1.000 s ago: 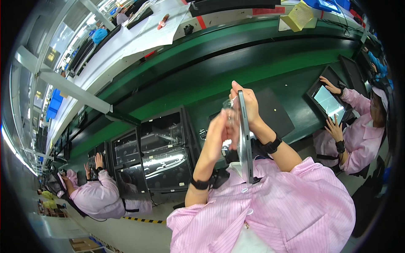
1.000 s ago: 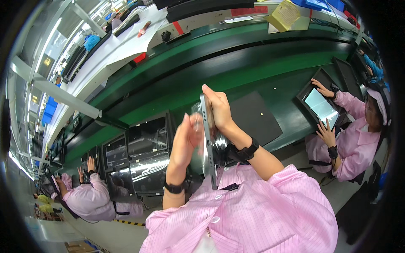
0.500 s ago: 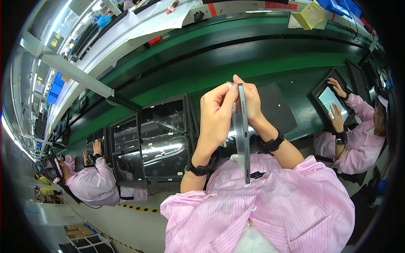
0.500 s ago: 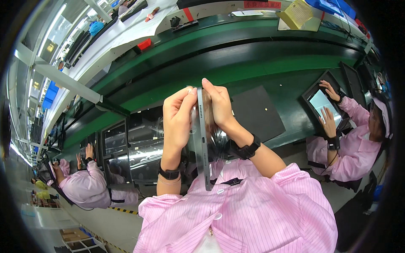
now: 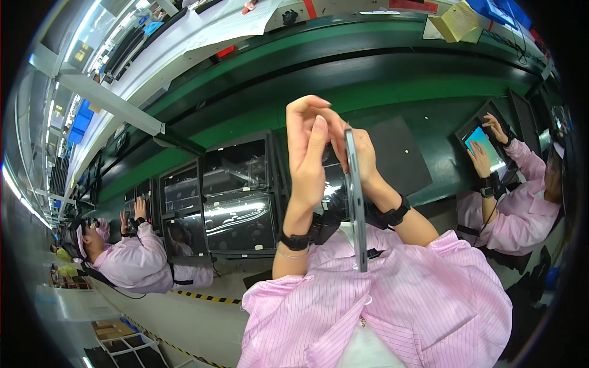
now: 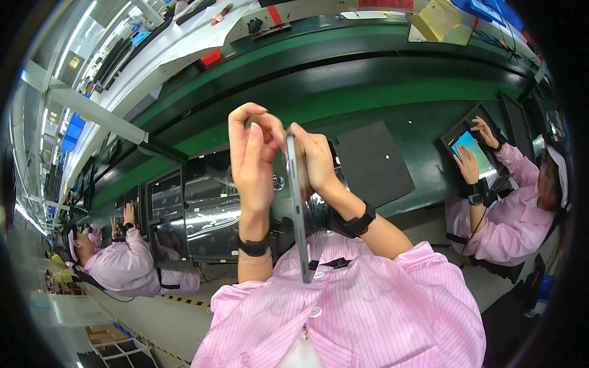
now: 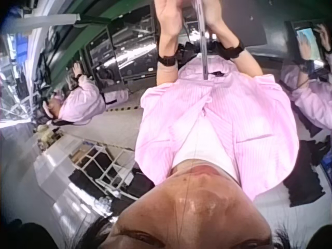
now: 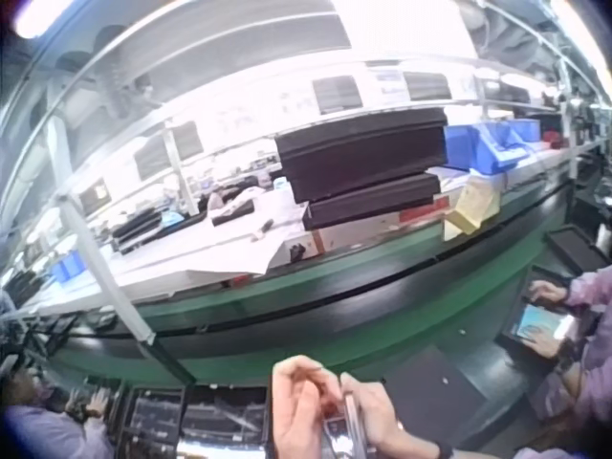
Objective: The worker is inspecting and cleaning tablet devices on a factory assembly line, removing protective films and checking for defects.
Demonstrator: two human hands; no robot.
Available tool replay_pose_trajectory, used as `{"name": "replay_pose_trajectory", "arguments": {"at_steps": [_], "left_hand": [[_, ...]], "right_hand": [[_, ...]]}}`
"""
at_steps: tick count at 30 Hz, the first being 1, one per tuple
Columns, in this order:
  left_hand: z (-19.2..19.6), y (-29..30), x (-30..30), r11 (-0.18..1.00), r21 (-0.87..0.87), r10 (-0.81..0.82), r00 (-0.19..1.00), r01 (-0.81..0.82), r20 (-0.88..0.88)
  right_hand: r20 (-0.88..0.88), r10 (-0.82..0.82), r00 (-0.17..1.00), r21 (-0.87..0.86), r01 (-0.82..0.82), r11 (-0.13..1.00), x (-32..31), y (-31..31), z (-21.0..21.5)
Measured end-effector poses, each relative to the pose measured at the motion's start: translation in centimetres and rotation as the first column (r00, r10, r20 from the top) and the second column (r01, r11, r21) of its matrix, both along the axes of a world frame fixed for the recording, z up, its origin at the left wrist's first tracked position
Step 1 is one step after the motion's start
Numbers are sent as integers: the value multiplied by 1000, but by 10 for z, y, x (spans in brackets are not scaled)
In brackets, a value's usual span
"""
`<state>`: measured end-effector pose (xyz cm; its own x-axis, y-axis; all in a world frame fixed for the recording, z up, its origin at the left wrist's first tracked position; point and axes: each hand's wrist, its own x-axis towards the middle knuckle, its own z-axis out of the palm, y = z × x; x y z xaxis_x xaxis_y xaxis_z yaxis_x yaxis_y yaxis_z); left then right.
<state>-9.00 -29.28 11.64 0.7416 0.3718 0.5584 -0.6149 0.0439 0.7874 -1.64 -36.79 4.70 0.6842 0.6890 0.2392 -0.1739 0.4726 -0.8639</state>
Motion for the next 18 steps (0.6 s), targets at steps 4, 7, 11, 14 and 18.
{"name": "replay_pose_trajectory", "arguments": {"at_steps": [4,7,11,14,18], "left_hand": [[-25,-14,3,992,85,98,994,-94,-49],[-22,-20,-3,998,19,57,985,-55,-161],[-33,-17,-3,995,15,104,990,-103,-94],[-40,-15,-6,978,-207,49,998,-41,33],[-44,3,-9,939,-274,201,978,-207,-50]], "right_hand": [[-27,-257,966,208,256,944,-30,19,6],[222,-270,937,-16,281,960,-34,1,3],[179,-251,951,-27,260,965,-37,3,-11],[663,-292,690,-220,551,805,-35,-9,1],[626,-262,734,-247,506,827,-39,-30,18]]}}
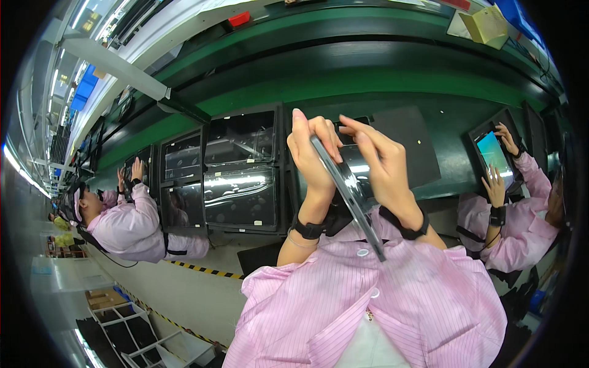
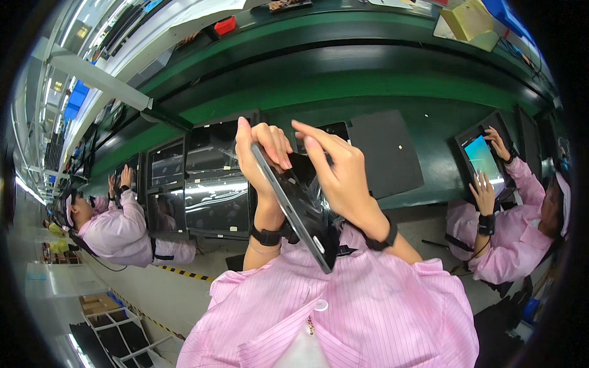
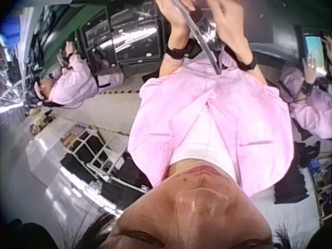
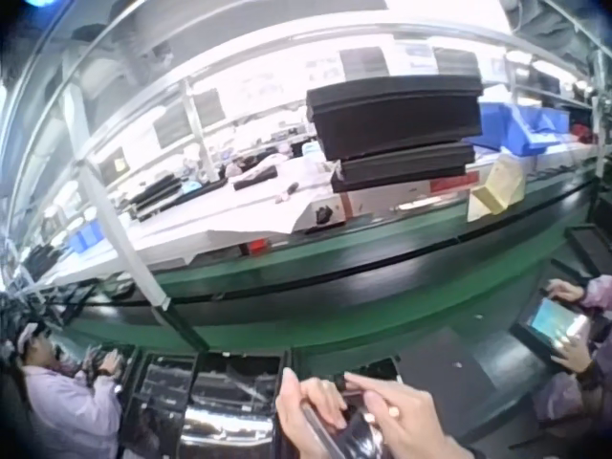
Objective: The worker is inspecting and cleaning tablet devices on a factory assembly line, removing protective films and checking for defects.
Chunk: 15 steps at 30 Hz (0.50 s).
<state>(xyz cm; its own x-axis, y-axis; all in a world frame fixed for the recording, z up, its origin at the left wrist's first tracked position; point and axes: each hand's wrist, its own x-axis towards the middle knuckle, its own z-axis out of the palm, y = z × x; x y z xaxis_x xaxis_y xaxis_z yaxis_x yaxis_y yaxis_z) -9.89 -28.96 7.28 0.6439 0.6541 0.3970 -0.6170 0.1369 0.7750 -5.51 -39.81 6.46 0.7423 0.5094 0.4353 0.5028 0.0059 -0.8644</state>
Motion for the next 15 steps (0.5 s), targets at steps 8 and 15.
{"name": "replay_pose_trajectory", "arguments": {"at_steps": [8,15], "left_hand": [[6,12,-2,999,34,37,987,-32,-154],[13,7,-4,990,133,75,986,-55,-150]], "right_hand": [[-153,413,898,66,-408,911,-32,-31,33],[-240,521,819,92,-515,852,-30,-30,33]]}}
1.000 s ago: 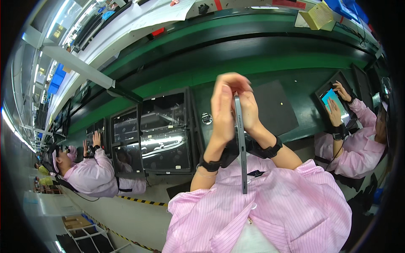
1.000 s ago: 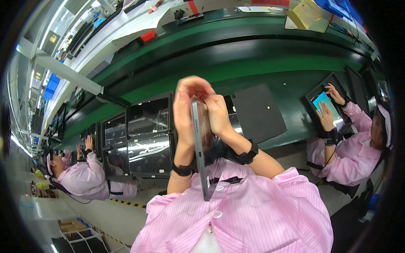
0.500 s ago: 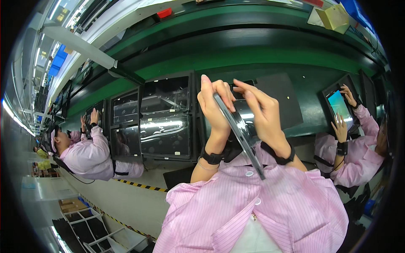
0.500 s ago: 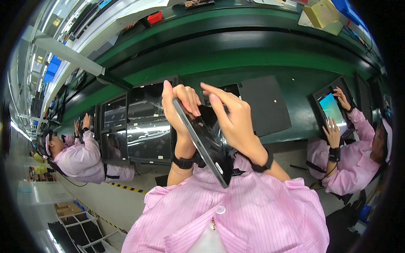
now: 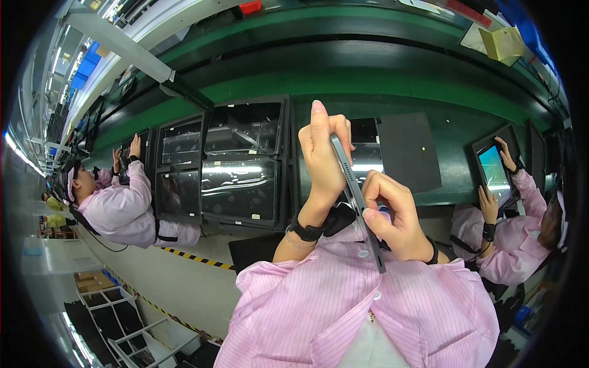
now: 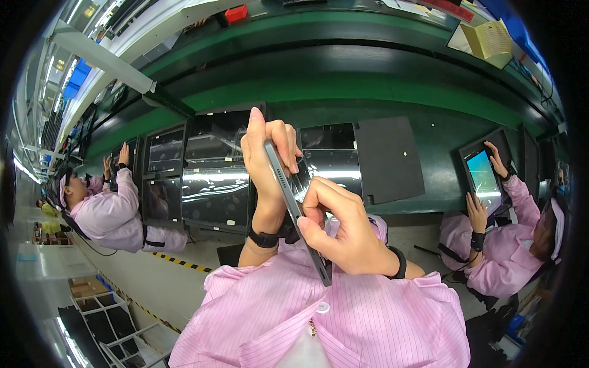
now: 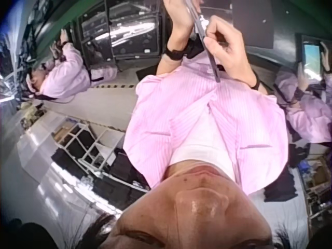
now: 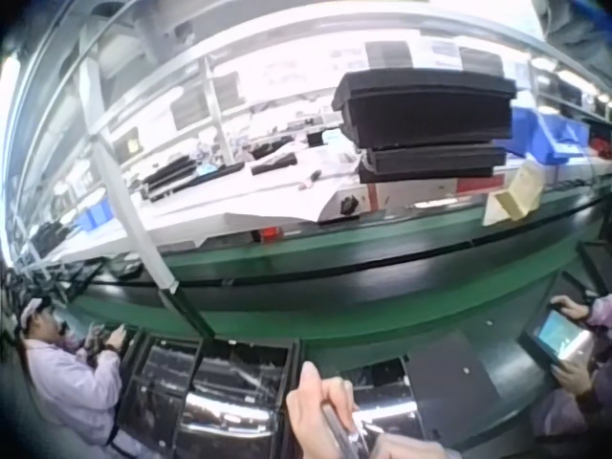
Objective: The worker is inspecting and cleaning tablet devices on a factory assembly line, removing protective films and checking for defects.
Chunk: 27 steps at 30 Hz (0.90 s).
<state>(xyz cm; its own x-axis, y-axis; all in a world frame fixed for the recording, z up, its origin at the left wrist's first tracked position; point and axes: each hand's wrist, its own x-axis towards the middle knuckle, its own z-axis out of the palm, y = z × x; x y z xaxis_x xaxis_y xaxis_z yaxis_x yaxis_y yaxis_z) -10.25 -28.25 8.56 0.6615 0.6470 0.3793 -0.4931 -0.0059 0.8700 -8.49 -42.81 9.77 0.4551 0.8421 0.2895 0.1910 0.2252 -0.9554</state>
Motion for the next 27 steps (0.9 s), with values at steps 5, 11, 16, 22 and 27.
{"name": "replay_pose_trajectory", "arguments": {"at_steps": [5,11,16,22,27], "left_hand": [[0,3,-2,1000,-16,-1,1000,0,-19],[-3,7,-3,999,-33,9,999,-10,-36],[-6,7,-2,999,-50,-6,1000,4,-30],[-15,0,1,998,-52,27,995,-32,-95],[-16,8,8,1000,-20,6,998,-7,-70]], "right_hand": [[-31,6,999,-29,-7,1000,-1,5,0],[-106,-2,994,-76,-7,997,-2,11,-1],[-174,25,984,-79,-39,996,-1,15,-2],[-332,-20,943,-97,-14,995,1,23,2],[-524,90,847,-54,-138,989,14,21,-13]]}}
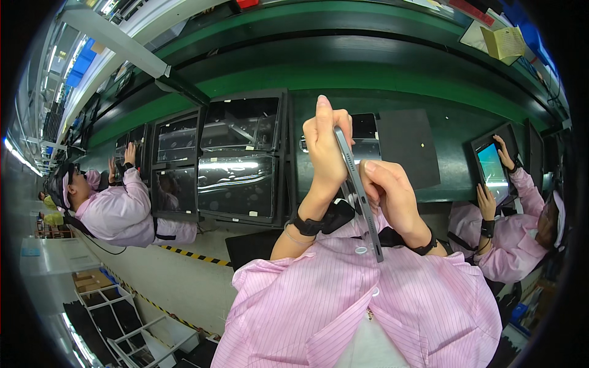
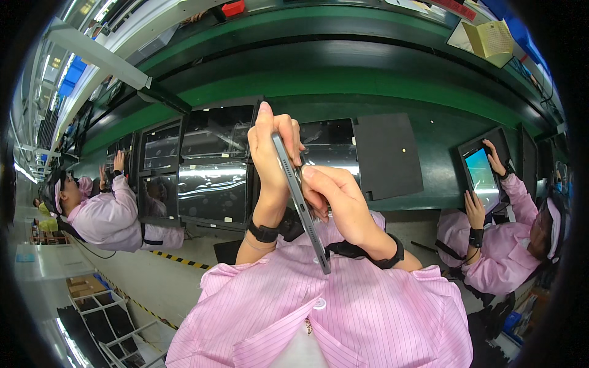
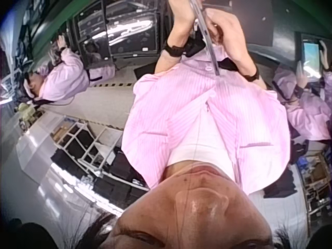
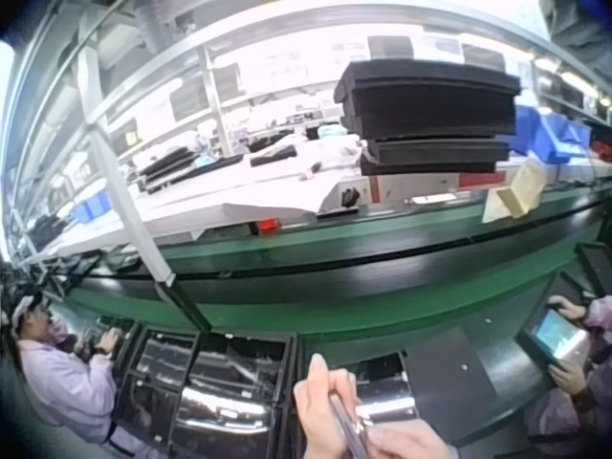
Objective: The worker is inspecting and cleaning tablet devices on a factory assembly line, removing protective films and checking for defects.
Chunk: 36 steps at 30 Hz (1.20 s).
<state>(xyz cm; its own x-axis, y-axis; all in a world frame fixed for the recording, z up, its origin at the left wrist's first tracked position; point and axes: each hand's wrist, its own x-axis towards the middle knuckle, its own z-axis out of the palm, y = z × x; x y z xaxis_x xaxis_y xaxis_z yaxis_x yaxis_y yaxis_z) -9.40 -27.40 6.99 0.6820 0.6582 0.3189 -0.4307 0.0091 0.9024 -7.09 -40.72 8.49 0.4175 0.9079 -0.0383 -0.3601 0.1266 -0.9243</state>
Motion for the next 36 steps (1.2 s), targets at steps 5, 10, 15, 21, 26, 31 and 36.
{"name": "replay_pose_trajectory", "arguments": {"at_steps": [5,10,15,21,26,31,36], "left_hand": [[-1,5,0,999,-44,4,1000,-5,-9],[-1,4,-2,999,-49,15,1000,-16,-18],[-8,-3,-1,999,28,25,999,-24,-40],[-7,0,-2,999,-36,4,999,-6,-51],[4,-1,-1,1000,-21,-8,1000,7,-22],[36,3,-2,999,-12,-32,999,32,-25],[62,2,5,996,-6,-86,995,85,-46]], "right_hand": [[104,-20,994,50,15,999,-2,1,-3],[157,-36,987,-16,39,999,-8,2,7],[119,-21,993,-55,28,998,-5,-1,2],[-8,1,1000,-81,-2,997,-5,1,7],[74,60,995,19,-61,998,-3,-5,7],[36,79,996,-6,-79,997,-3,-3,47],[152,-18,988,121,-1,993,-2,-1,61]]}}
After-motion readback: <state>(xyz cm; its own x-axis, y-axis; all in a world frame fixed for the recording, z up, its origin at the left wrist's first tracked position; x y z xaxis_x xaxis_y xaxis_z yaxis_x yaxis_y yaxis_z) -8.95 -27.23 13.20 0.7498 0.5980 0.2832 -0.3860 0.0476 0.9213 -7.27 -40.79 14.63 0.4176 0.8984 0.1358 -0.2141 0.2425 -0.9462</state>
